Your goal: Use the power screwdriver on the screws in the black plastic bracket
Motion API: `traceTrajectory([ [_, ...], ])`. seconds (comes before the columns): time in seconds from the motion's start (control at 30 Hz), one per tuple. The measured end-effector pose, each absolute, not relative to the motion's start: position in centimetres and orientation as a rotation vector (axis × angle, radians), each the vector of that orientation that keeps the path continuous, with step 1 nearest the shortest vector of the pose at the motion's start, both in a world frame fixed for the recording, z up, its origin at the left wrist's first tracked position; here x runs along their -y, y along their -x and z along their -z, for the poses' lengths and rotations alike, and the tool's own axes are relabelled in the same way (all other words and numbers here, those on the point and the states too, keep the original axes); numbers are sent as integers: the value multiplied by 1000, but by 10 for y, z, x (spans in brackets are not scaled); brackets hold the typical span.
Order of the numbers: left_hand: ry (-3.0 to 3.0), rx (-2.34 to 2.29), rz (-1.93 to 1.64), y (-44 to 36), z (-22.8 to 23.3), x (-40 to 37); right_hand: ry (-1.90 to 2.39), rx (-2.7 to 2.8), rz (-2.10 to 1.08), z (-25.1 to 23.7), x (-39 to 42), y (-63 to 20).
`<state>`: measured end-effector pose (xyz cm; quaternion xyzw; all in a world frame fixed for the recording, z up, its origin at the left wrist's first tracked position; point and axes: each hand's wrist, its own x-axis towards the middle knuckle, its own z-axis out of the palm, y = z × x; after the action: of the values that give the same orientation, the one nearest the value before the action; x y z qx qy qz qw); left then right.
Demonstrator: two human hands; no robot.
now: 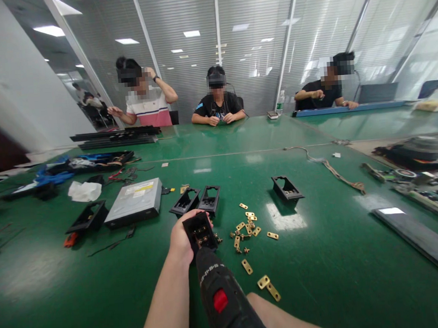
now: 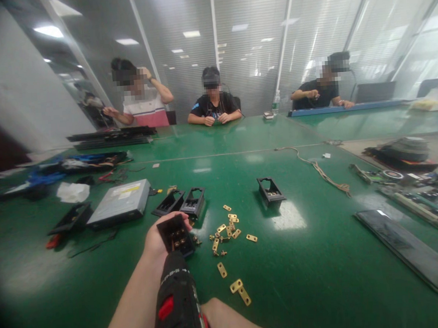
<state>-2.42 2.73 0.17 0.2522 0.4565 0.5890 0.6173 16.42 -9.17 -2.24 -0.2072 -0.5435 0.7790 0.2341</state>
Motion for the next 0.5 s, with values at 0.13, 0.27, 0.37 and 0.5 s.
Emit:
traceTrajectory([
  [0.13, -567, -1041, -1356, 25, 0, -28, 611, 1507, -2086, 33, 90, -159],
  [0.27, -567, -1037, -1346, 25, 0, -28, 637, 1497, -2063, 36, 92, -160],
  [0.37, -576, -1025, -1341, 25, -1, -28, 637, 1479, -2073, 35, 94, -161],
  [0.5, -596, -1022, -1354, 24, -2, -28, 596, 1429, -2114, 32, 96, -156],
])
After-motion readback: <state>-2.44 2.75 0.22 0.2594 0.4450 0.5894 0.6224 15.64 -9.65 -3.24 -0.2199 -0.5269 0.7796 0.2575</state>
